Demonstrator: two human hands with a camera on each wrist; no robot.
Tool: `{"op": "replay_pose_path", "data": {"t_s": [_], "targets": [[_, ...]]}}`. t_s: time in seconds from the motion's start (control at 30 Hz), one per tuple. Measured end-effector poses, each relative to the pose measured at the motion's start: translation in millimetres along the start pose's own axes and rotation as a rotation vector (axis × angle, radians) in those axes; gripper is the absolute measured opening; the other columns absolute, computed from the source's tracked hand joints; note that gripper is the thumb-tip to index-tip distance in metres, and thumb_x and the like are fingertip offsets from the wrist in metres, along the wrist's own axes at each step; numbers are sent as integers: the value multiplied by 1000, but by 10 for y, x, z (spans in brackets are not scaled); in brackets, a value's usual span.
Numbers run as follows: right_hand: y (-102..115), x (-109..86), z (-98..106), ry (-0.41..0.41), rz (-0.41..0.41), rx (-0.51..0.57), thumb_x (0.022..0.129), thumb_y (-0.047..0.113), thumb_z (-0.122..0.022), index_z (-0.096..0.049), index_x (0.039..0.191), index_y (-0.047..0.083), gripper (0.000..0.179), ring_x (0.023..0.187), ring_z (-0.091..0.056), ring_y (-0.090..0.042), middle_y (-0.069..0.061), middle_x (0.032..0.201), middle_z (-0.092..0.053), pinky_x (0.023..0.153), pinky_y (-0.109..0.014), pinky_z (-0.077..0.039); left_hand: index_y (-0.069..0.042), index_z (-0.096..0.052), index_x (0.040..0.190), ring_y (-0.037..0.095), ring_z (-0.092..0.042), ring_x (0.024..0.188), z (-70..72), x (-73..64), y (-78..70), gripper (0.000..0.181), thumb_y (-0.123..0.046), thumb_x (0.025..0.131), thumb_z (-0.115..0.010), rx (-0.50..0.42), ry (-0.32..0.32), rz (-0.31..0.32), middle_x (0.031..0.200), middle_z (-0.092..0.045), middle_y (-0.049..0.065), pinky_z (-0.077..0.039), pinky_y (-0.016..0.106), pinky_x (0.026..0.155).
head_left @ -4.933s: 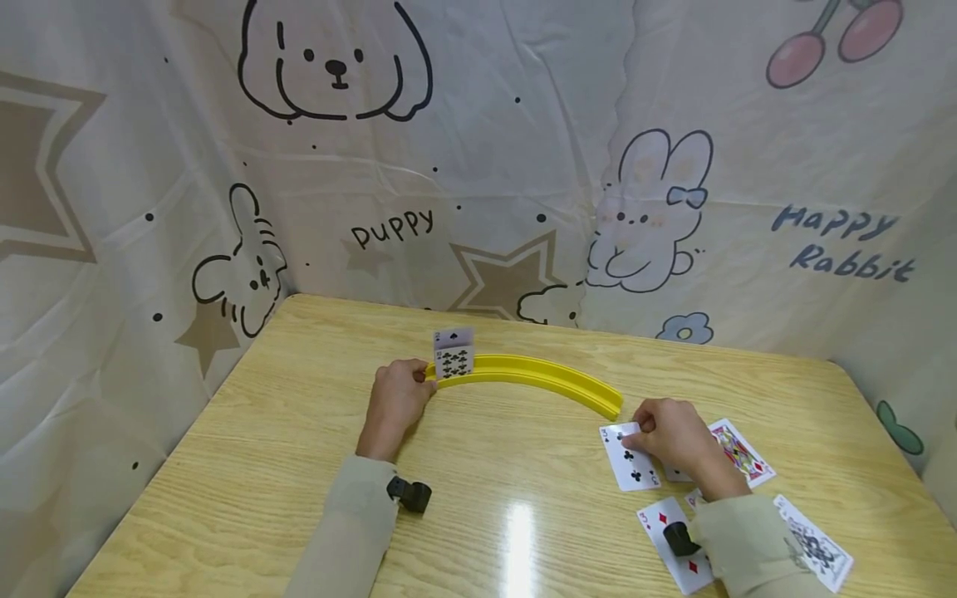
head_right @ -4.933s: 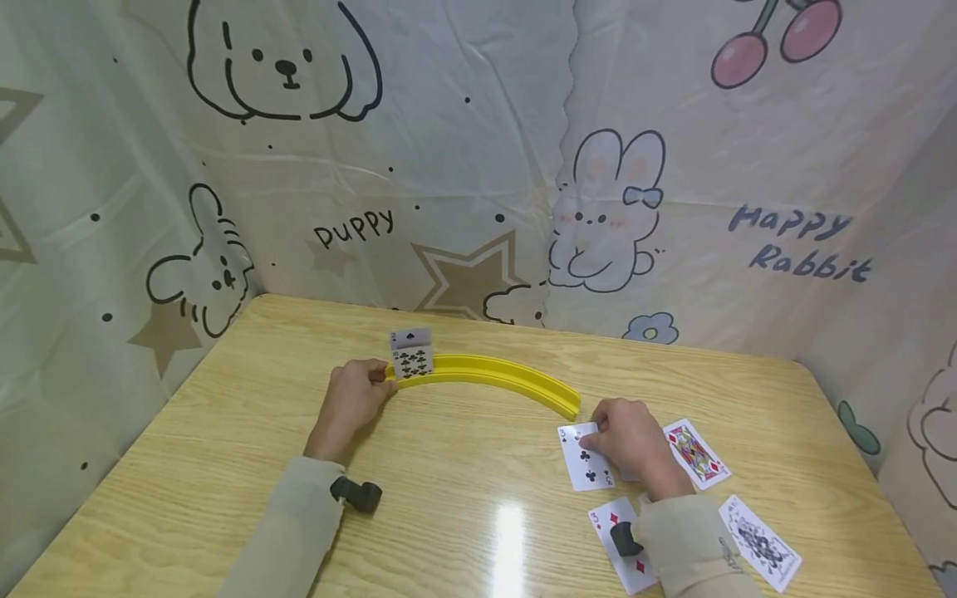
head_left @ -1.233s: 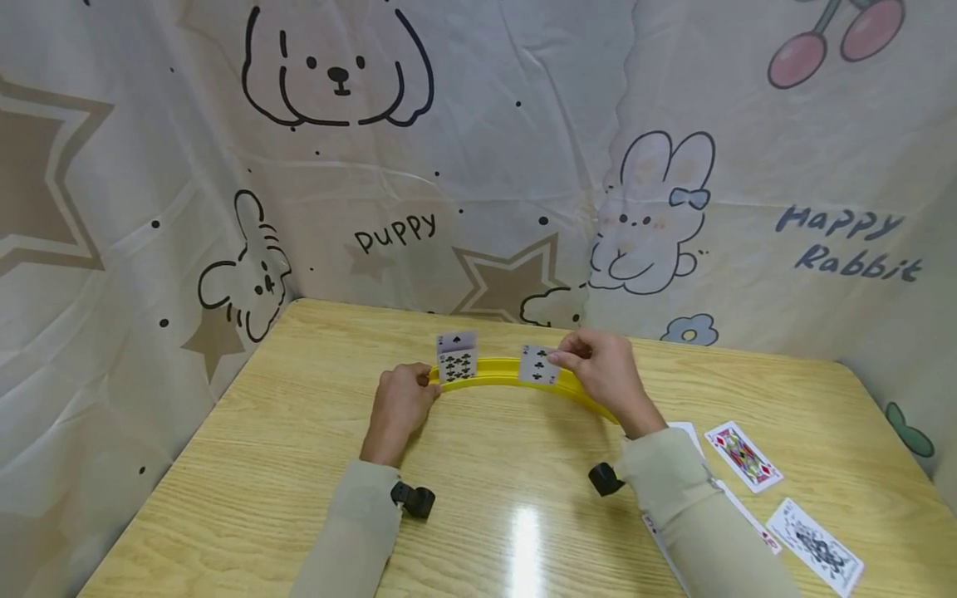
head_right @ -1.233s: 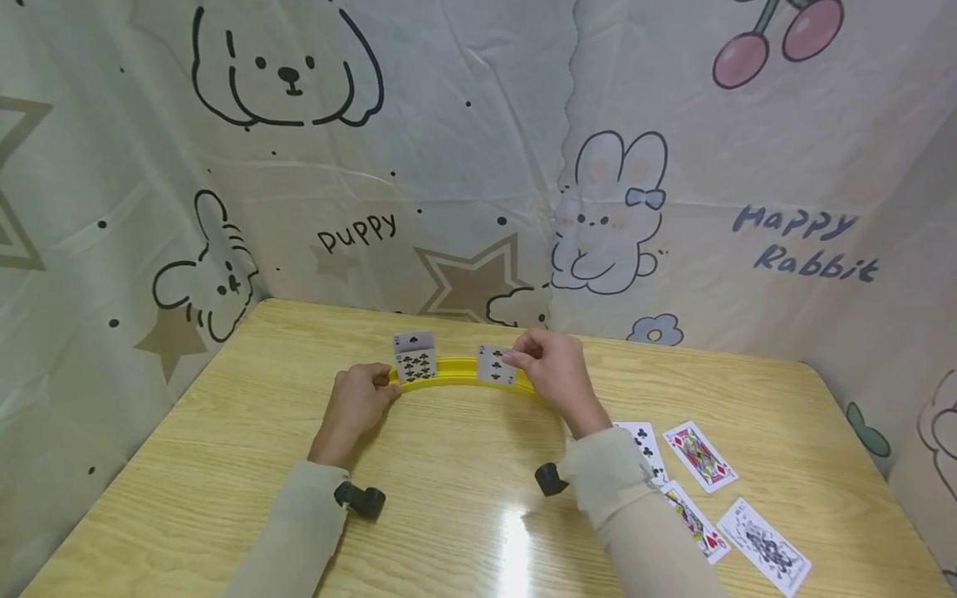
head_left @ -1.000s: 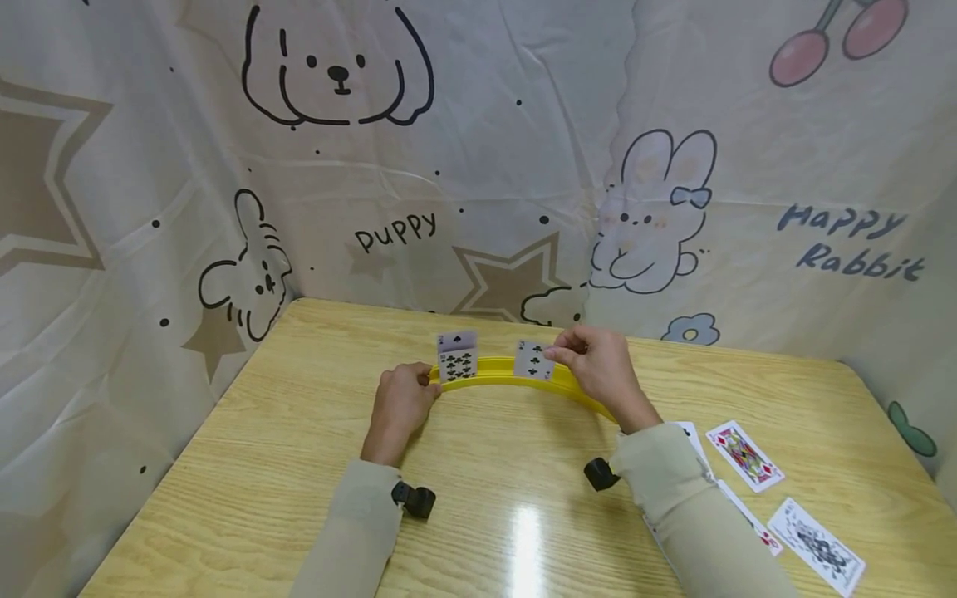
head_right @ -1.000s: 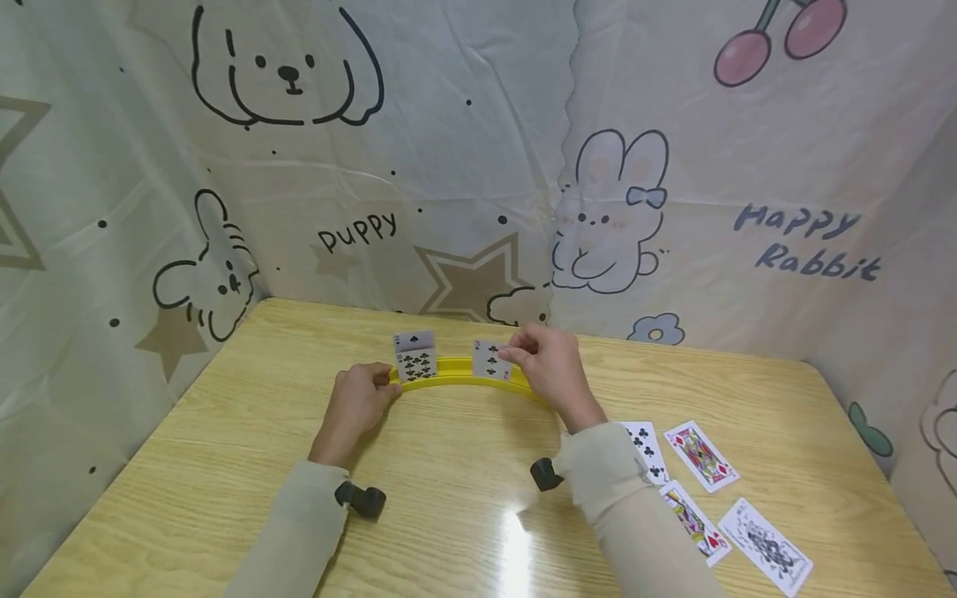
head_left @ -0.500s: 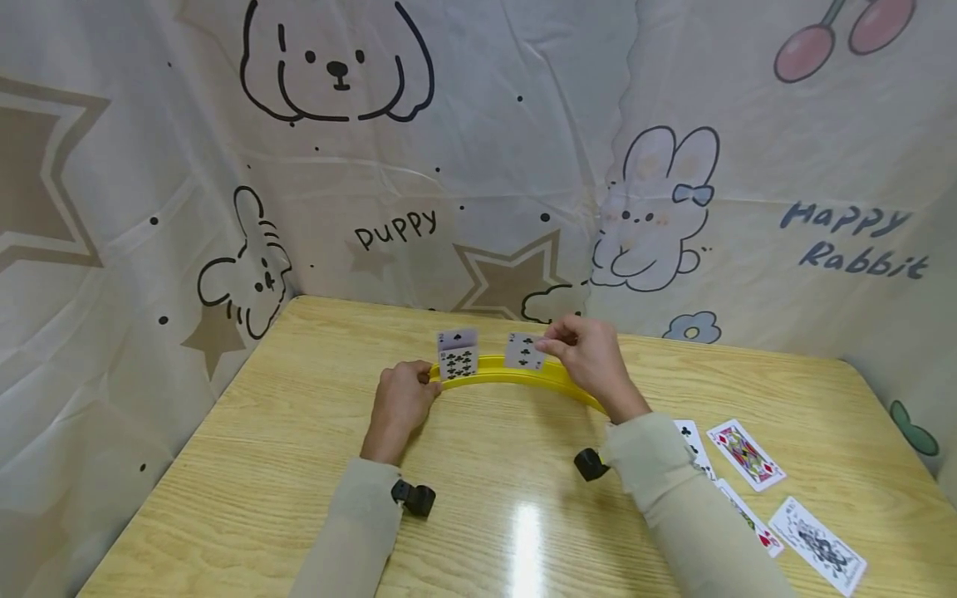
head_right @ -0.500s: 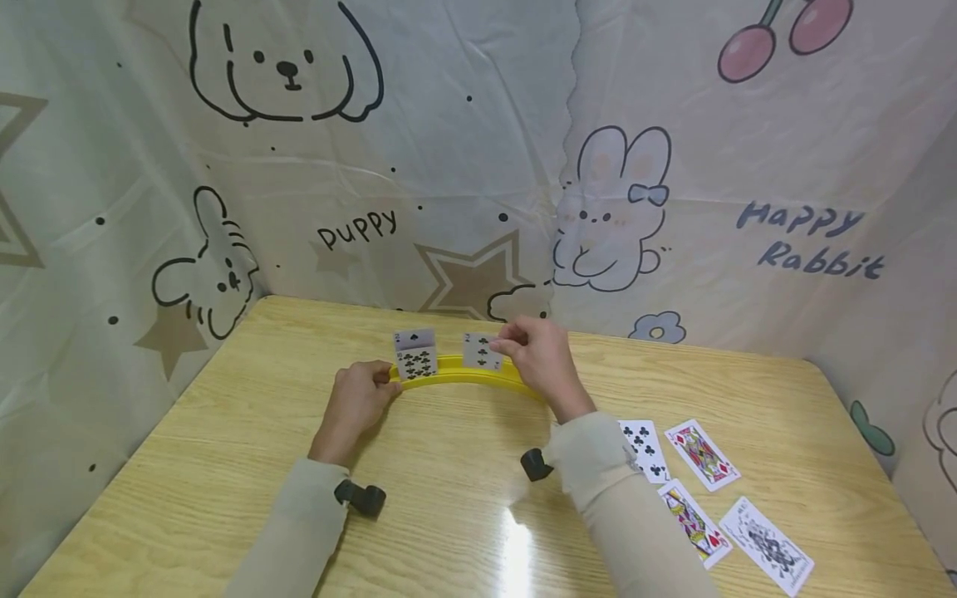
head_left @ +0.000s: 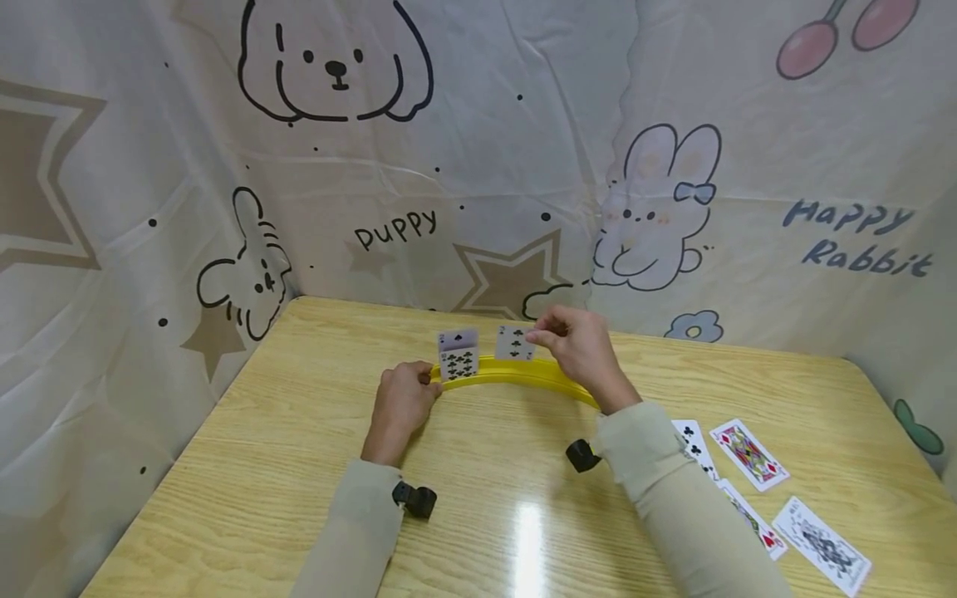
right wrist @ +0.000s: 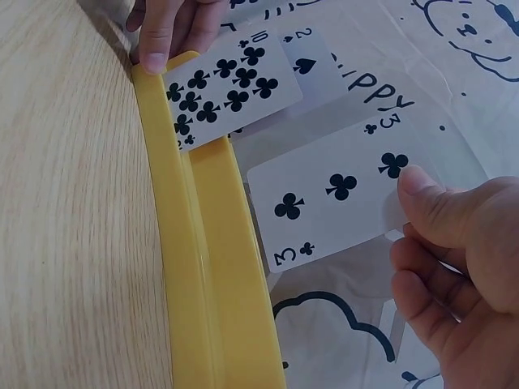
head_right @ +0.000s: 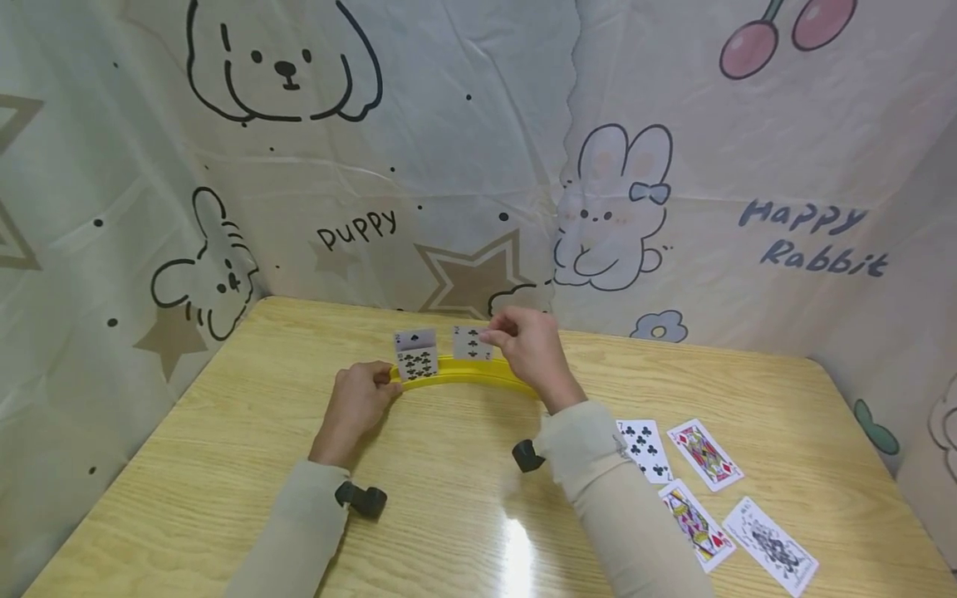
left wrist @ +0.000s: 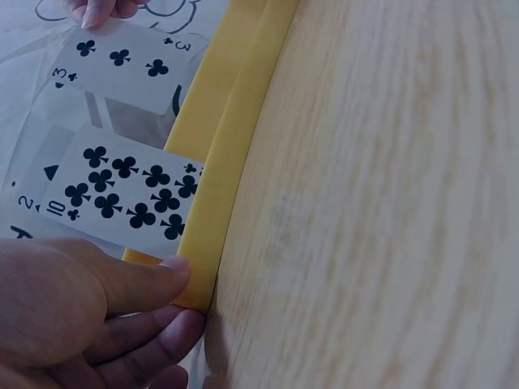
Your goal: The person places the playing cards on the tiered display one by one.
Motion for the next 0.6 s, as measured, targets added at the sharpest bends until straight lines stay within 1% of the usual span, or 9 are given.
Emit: {"op": "replay_pose_path", "data": {"t_s": [0.1, 0.37, 0.6], "targets": [[7, 13, -12, -4, 5, 2, 90, 18, -76, -70, 84, 8, 14, 69, -58, -20, -2, 80, -70, 62, -35, -49, -2, -69, 127, 26, -64, 105, -1, -4, 0, 39, -17, 92, -75, 4, -5, -5, 110, -71, 13, -52, 42, 88], [-2, 47, -45, -10, 51, 9, 89, 15, -77, -70, 81, 7, 13, 66, -57, -20, -3, 78, -69, 59, -34, -49, -2, -69, 127, 25, -65, 104, 1, -1, 2, 39, -16, 91, -76, 10, -9, -12, 109, -71, 12, -53, 41, 87], [-8, 56, -61, -5, 39, -7, 89, 16, -77, -70, 81, 8, 14, 65, -55, -20, -2, 78, -68, 58, -34, -47, -2, -69, 127, 25, -65, 102, 3, 1, 6, 39, -16, 92, -76, 15, -8, -16, 108, -71, 11, -53, 40, 86]]}}
Point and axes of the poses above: each hand's wrist, its own x-axis towards the middle knuckle, its own z-axis out of the back of the hand, y = z × x, the point moved 1 cm from there along x, towards the middle knuckle
